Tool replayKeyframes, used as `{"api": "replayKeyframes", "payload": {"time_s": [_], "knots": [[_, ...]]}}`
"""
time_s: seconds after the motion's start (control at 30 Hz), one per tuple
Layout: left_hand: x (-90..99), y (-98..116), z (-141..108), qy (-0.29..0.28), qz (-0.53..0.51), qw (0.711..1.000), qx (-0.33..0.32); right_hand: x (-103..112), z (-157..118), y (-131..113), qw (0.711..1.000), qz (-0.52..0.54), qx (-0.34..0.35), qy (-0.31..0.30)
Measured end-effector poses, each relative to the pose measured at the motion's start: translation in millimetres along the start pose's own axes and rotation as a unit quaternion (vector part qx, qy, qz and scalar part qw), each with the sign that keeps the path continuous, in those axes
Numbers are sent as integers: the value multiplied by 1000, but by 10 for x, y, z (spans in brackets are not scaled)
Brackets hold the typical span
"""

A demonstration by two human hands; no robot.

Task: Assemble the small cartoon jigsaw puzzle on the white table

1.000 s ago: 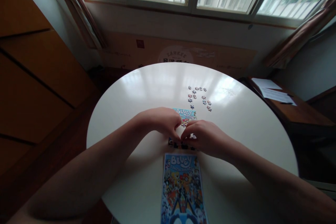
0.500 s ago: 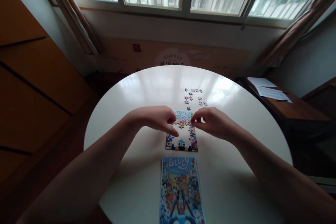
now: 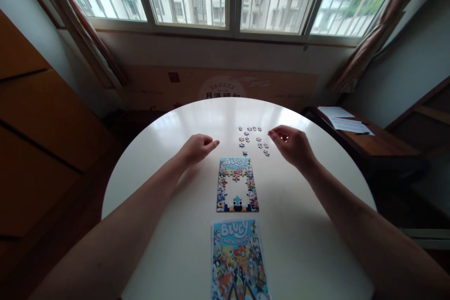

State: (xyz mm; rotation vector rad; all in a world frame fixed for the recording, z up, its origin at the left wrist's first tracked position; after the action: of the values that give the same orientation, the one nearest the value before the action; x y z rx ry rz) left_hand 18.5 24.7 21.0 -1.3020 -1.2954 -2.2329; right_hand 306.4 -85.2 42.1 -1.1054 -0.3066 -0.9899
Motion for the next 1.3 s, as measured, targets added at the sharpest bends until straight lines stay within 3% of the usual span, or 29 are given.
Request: {"api": "replayKeyframes", "payload": {"time_s": [0.07, 0.13, 0.3, 0.7, 1.07, 1.3], "knots": [[3, -43, 10, 38, -15, 999, 15, 10, 107, 200, 995, 53, -24, 82], [8, -71, 16, 65, -27, 997, 26, -37, 185, 400, 987, 99, -54, 115], [16, -123, 26, 98, -50, 993, 34, -230, 230, 661, 981, 128, -91, 117], [3, -218, 41, 146, -77, 985, 45, -416, 167, 569, 1000, -6, -7, 7], [-63, -107, 41, 166, -90, 982, 23, -495, 79, 436, 984, -159, 51, -54], [-89, -58, 51, 163, -93, 982, 16, -446, 39, 344, 981, -145, 92, -91]]}}
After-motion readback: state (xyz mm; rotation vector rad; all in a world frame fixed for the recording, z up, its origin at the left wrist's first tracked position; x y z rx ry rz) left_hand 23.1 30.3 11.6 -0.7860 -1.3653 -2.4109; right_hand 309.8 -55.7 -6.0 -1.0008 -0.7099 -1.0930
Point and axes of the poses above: each hand's wrist, its own z-axis towards the middle knuckle, its own x-axis out of the back of the hand, y = z × x, the point moved 2 cm from there along z, towards the middle knuckle, and after that the axes turned 5 degrees about -x, right-handed, at the moved point
